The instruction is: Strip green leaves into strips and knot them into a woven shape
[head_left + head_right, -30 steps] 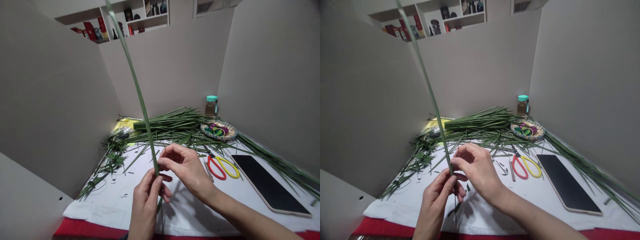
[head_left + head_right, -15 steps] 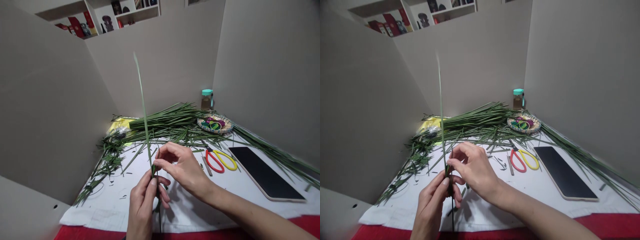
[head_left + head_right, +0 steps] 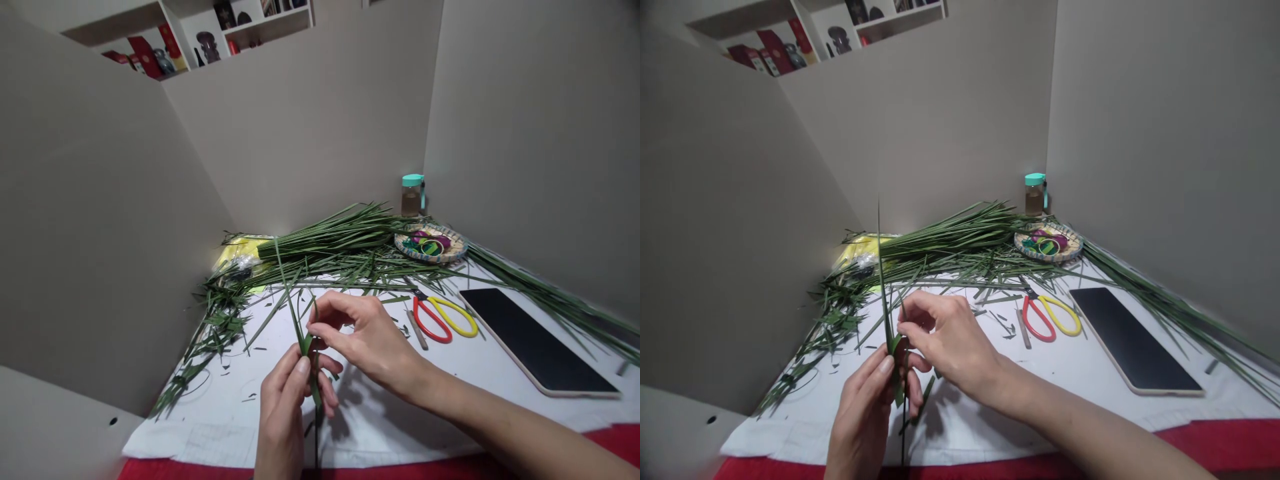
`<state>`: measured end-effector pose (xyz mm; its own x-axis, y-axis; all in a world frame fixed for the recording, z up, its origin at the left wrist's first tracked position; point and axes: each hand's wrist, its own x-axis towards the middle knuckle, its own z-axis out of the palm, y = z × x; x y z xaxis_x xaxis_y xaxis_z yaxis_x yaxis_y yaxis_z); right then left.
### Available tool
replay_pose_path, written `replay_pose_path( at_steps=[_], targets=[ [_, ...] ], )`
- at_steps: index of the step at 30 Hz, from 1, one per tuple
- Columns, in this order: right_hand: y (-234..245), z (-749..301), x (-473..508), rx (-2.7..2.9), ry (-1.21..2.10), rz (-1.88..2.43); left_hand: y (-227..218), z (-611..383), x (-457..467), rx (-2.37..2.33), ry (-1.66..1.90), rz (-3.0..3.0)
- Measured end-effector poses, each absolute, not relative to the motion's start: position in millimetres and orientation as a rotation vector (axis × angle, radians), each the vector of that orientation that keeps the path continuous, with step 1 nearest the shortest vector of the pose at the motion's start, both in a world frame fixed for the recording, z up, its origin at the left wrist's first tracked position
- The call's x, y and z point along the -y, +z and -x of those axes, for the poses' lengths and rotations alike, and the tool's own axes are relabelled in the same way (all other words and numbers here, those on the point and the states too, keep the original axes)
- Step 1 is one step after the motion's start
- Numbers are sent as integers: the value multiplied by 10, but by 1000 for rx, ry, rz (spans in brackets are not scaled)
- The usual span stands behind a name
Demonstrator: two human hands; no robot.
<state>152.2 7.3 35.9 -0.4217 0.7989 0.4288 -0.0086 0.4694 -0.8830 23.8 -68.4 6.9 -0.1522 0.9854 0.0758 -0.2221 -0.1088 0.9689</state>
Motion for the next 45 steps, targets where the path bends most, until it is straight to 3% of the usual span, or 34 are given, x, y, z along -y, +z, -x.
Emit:
replay_pose_path(
  at_steps=[16,27,33,41,45],
  targets=[
    [317,-1543,-147,1844,1160,631,-10,-171,645,-1165,1484,-974],
    [412,-1478,-14,1801,1274,644,-25,-227,683,-1756,1534,-1470],
    [340,-1429,-6,1812,1260,663,-90,-115,682,-1523,1406,-1448],
    [341,-1385,48,1888,999,753,-93,-123,727,-1503,1429,-1364],
    [337,-1393,52,1892,1077,753,-100,-84,723,-1447,1389,-1341]
  ],
)
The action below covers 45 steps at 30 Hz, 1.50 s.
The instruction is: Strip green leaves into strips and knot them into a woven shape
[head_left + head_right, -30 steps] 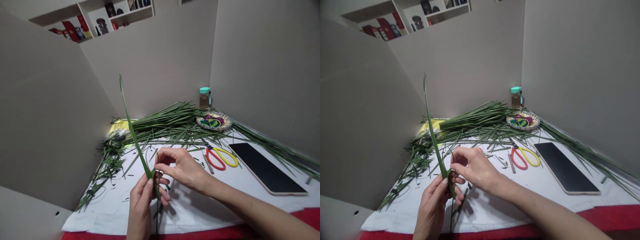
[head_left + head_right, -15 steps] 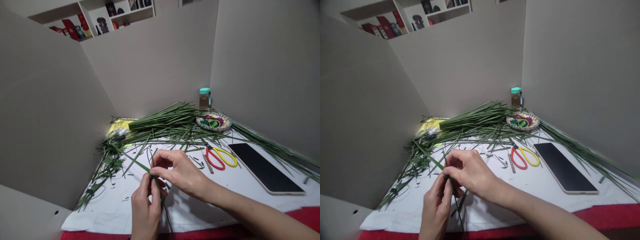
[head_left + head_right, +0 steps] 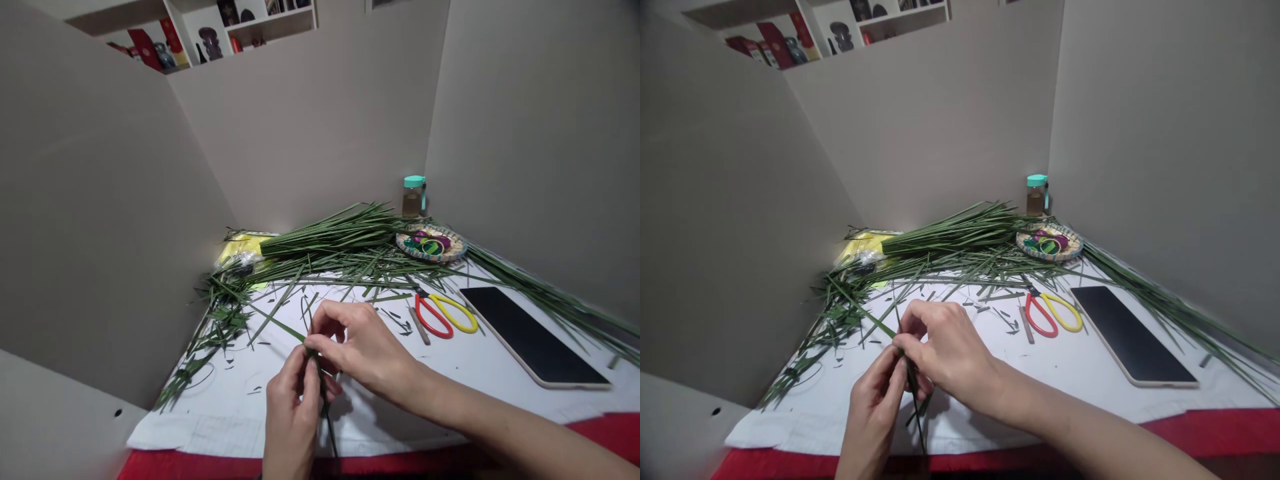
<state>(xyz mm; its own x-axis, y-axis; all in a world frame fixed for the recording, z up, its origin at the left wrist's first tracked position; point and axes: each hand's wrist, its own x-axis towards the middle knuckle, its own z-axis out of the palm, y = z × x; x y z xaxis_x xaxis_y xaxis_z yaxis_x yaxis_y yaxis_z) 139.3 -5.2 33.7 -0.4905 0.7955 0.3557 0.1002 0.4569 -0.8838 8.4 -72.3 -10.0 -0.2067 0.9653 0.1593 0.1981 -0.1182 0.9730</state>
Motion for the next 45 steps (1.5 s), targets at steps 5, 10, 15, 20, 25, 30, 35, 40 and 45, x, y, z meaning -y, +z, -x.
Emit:
replay_pose_path(
  at_steps=[5,10,15,20,25,30,35,40,45],
  targets=[
    [259,-1396,34,1878,1235,701,-127,-24,687,-1346,1335,-1258],
    [212,-1387,39,1940,1167,710,-114,-33,701,-1299,1306,-1164],
    [220,-1381,43,2008,1031,744,-108,-40,728,-1237,1309,-1105],
    [196,-1372,4,2031,921,761,-115,-45,712,-1193,1324,-1045],
    [185,-1365,-20,2034,909,749,-137,-47,696,-1162,1351,-1014],
    [157,-1363,-72,2015,952,736,-132,-36,698,-1126,1365,-972],
    [142,-1371,-71,1999,979,722,-129,-46,695,-1109,1379,-922],
    [142,-1389,-49,1978,939,688,-113,-58,690,-1118,1411,-914],
    [113,-1393,-61,1944,967,652,-79,-41,732,-1137,1400,-902]
  ],
)
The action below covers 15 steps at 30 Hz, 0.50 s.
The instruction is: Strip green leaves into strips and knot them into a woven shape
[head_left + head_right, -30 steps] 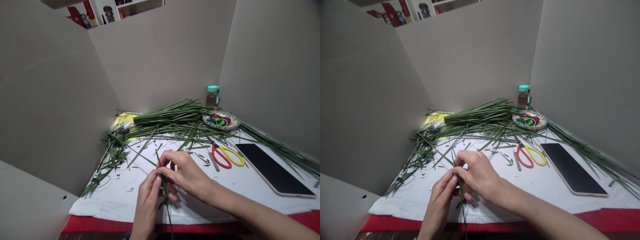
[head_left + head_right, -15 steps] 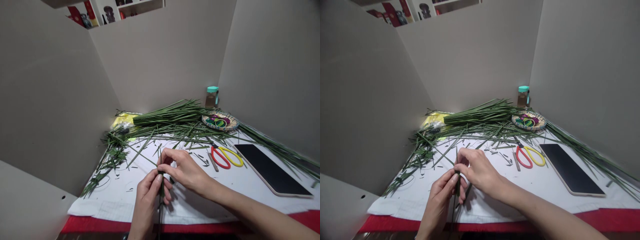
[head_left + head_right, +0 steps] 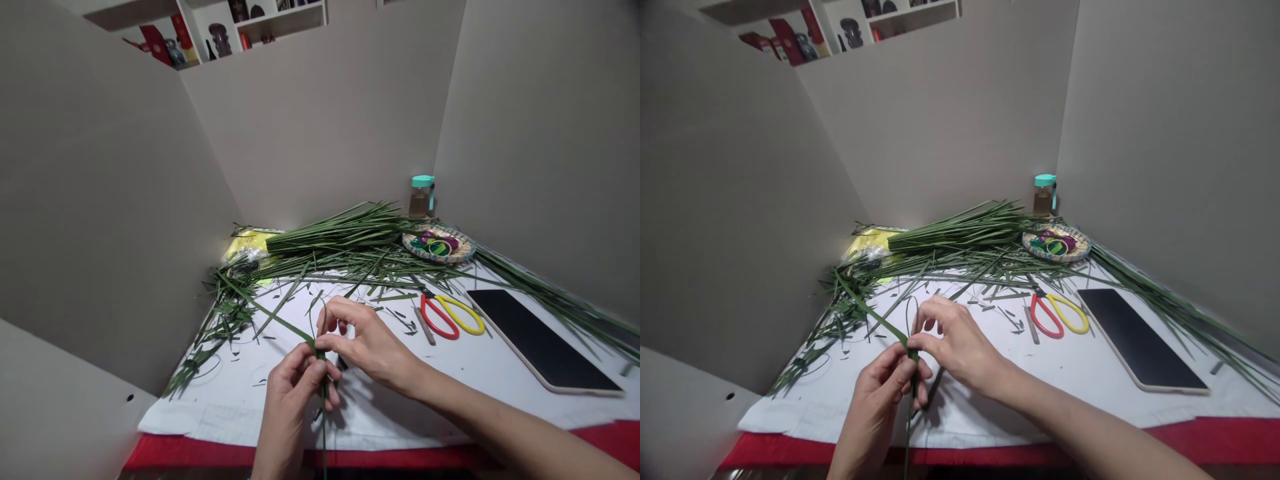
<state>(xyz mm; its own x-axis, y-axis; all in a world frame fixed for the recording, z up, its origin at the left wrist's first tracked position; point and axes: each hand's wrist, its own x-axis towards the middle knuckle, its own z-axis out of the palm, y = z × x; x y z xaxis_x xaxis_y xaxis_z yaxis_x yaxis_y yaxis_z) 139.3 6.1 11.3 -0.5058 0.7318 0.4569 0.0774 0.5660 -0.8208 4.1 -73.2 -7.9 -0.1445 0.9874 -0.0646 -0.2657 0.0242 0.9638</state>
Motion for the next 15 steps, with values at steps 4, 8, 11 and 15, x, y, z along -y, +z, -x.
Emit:
replay_pose_path(
  at_steps=[4,8,11,15],
  targets=[
    [98,-1379,-32,1905,997,648,-72,-40,787,-1122,1414,-888],
    [96,-1377,5,1879,1019,641,-89,-46,817,-1127,1409,-875],
    [104,-1393,26,1870,1038,621,-92,-45,826,-1153,1392,-856],
    [100,-1418,55,1847,1067,594,-71,-52,823,-1162,1357,-845]
  ],
)
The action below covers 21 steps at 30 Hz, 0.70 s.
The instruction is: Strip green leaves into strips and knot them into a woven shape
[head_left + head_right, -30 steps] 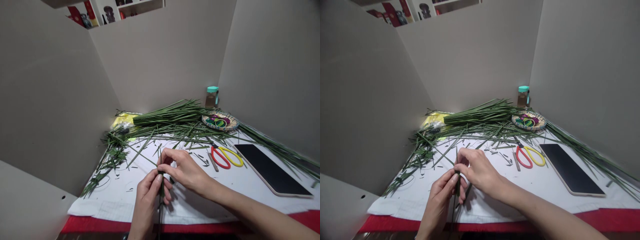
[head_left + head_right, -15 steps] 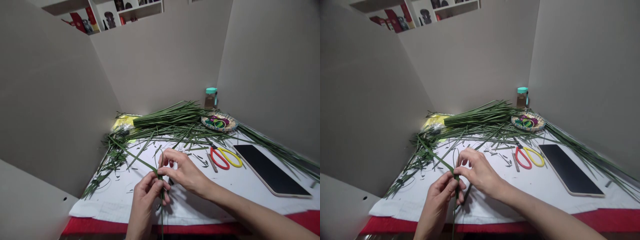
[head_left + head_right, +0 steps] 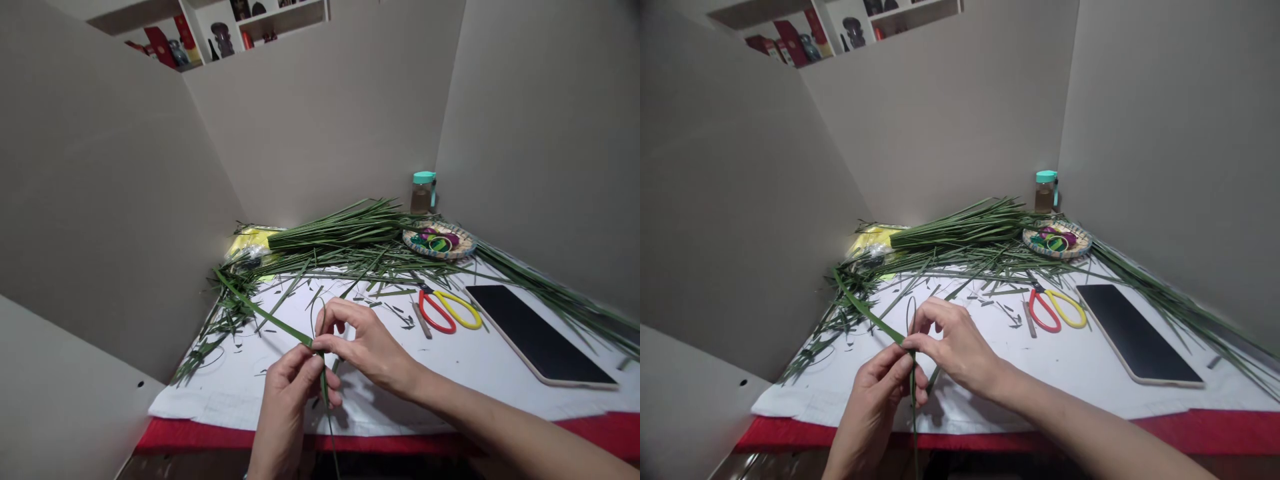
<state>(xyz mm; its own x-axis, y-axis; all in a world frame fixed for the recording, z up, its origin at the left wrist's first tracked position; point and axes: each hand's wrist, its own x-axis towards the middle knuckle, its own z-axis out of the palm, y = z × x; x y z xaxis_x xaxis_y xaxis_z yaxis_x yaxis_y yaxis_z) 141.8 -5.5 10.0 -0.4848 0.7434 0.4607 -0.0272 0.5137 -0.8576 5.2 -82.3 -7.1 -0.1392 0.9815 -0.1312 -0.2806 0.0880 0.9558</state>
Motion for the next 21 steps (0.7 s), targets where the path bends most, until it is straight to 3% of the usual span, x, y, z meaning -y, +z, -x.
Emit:
replay_pose_path(
  at_steps=[9,14,21],
  targets=[
    [70,-1403,138,1771,1110,704,-18,-117,814,-1124,1393,-831],
    [92,-1502,376,1693,938,790,159,-97,770,-1085,1562,-857],
    [76,-1447,495,1668,1113,692,497,-177,595,-975,1783,-958]
  ],
)
